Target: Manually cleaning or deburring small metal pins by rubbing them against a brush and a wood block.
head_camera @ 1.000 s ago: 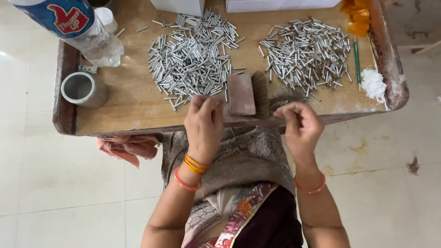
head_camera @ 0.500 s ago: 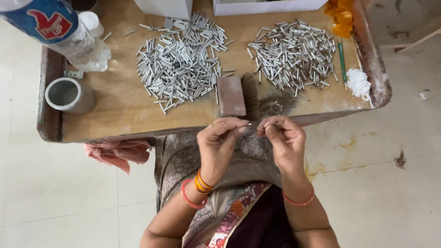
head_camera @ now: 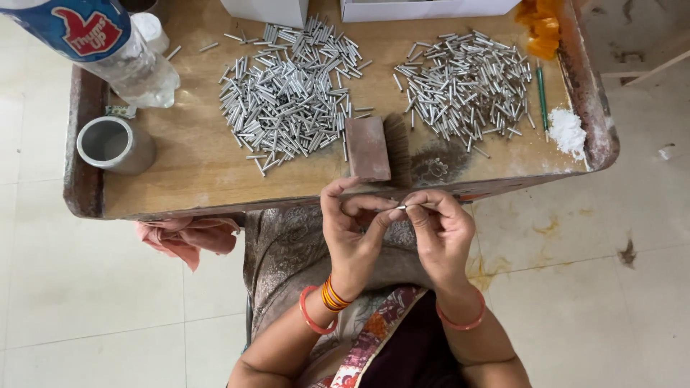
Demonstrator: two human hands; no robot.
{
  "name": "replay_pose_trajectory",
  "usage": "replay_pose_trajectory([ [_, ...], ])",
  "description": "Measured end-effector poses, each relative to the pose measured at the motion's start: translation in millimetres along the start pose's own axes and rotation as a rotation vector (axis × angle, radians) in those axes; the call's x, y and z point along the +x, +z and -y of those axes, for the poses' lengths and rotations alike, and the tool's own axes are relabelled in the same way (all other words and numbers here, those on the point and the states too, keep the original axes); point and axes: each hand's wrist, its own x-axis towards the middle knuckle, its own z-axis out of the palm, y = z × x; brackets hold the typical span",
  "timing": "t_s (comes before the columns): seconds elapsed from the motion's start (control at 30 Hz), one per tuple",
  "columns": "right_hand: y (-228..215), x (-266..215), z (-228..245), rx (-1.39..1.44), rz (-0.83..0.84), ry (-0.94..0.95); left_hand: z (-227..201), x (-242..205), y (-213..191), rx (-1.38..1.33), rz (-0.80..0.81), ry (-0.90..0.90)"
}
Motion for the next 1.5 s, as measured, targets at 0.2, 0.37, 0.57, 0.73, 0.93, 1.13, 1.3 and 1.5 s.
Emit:
replay_pose_trajectory([
  [0.2,-14,9,12,-0.444,0.053,-0.144,2,1,-4,0.403,-0.017,0.298],
  [0.37,-4,43,54,-0.263,0.252,0.055,7,4,-14,0.513,-0.025,0.322],
  [0.57,-5,37,42,-0.486,0.320,-0.120,7,1,-20,0.488,-0.026,0.262],
  [0.73,3,35,46,-0.404,0.350,-0.082,2,-1,-24,0.188,0.006,0.128],
  [0.93,2,32,42,-0.397,0.361,-0.088,-9,-1,-26,0.154,-0.012,0.106],
  [1.13,1,30,45,-0.242,0.404,0.021,-7,-2,-30,0.003,0.005,0.022],
  [1.3,4,27,42,-0.319,0.383,-0.154,-13,-7,-26,0.046,-0.003,0.053],
  [1.5,5,31,58,-0.609,0.415,-0.421,3,-7,-24,0.108,0.001,0.083],
])
